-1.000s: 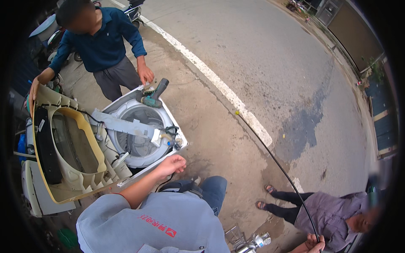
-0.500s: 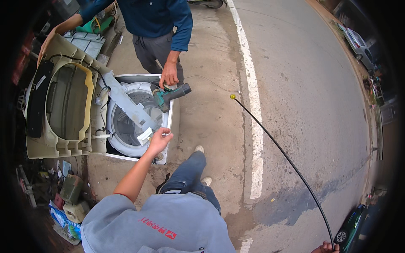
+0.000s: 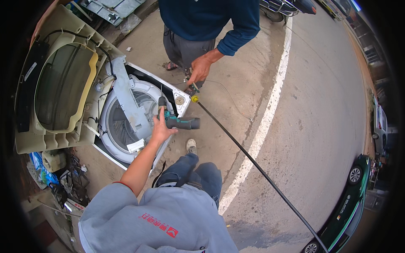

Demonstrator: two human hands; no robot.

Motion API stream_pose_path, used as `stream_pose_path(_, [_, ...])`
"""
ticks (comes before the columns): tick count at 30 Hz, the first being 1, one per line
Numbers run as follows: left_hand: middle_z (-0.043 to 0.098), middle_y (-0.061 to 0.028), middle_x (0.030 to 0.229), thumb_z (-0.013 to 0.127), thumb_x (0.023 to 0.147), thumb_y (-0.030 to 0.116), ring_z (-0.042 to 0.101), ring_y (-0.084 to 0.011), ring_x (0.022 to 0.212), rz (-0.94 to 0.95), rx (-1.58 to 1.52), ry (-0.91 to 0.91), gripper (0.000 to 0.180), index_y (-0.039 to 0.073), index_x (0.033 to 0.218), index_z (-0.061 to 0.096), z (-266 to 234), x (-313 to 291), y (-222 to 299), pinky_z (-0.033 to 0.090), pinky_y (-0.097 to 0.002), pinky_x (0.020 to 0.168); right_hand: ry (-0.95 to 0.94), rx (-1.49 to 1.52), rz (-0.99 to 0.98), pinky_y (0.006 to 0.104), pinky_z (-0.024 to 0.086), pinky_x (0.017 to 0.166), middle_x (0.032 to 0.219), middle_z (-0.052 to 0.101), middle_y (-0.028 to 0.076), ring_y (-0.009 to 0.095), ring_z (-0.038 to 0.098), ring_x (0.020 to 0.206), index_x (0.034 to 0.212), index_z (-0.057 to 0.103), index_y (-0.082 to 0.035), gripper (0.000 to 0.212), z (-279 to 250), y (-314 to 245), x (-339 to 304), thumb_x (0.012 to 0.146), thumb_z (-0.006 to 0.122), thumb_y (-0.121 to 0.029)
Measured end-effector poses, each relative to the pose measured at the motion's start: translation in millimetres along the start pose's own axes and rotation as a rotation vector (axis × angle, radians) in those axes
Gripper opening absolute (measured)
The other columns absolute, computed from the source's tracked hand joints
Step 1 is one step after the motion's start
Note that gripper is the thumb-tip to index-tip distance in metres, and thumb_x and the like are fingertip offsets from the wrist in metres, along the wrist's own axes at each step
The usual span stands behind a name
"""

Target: The person repairs a washing machine by stripping and twisting wires, wrapping connections with electrical tape, and using a power drill to secure components. They also retrieve a screwdriver from a cluttered workshop and continue assembling parts of the machine.

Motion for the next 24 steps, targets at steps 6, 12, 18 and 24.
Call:
stream_pose_path(6, [0.037, -0.0321, 0.14, 0.092, 0.063, 0.014, 0.051, -0.0502, 0.122, -0.038, -0.095, 0.122, 0.128, 0.025, 0.16, 0.009, 0.2, -5.8, 11.5, 0.047, -0.0483, 0.102, -0.355, 0.129, -0.005, 0.038, 0.056, 0.054, 0.085, 0.066, 0.027, 0.031, 0.066, 0.063, 0.098, 0.062, 0.013, 0.028, 96.6, 129.7, 121.1, 0.096, 0.052, -0.013])
stream_pose_path(12, [0.05, -0.0269, 0.123, 0.09, 0.065, 0.015, 0.056, -0.0453, 0.114, -0.2, -0.156, 0.087, 0.126, 0.022, 0.161, 0.009, -4.4, -12.6, 6.8, 0.049, -0.0472, 0.097, -0.971, 0.105, 0.128, 0.028, 0.049, 0.075, 0.096, 0.065, 0.018, 0.021, 0.061, 0.082, 0.118, 0.055, 0.008, 0.035, 220.5, 257.3, 200.2, 0.105, 0.049, -0.024])
stream_pose_path(18, [0.049, -0.0259, 0.122, 0.087, 0.063, 0.008, 0.053, -0.0456, 0.115, -0.183, -0.239, 0.232, 0.117, 0.02, 0.159, 0.021, -2.4, -33.5, 7.5, 0.046, -0.0448, 0.1, -1.216, 0.112, 0.0, 0.0273, 0.044, 0.066, 0.089, 0.061, 0.017, 0.019, 0.055, 0.071, 0.116, 0.057, 0.004, 0.031, 355.5, 327.4, 192.0, 0.107, 0.039, -0.019])
stream_pose_path(24, [0.05, -0.0238, 0.123, 0.084, 0.063, 0.005, 0.053, -0.0447, 0.115, -0.245, -0.253, 0.261, 0.113, 0.022, 0.158, 0.025, 2.9, -49.7, 8.9, 0.047, -0.0451, 0.098, -1.23, 0.158, -0.35, 0.0325, 0.051, 0.048, 0.077, 0.063, 0.021, 0.025, 0.062, 0.058, 0.097, 0.061, 0.011, 0.029, 477.1, 297.9, 141.8, 0.094, 0.054, -0.017])
Point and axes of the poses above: each hand's wrist, its own x-axis towards the middle knuckle, its own z-axis out of the palm, y = z × x, the point moved 5 cm from there along x, towards the middle knuckle
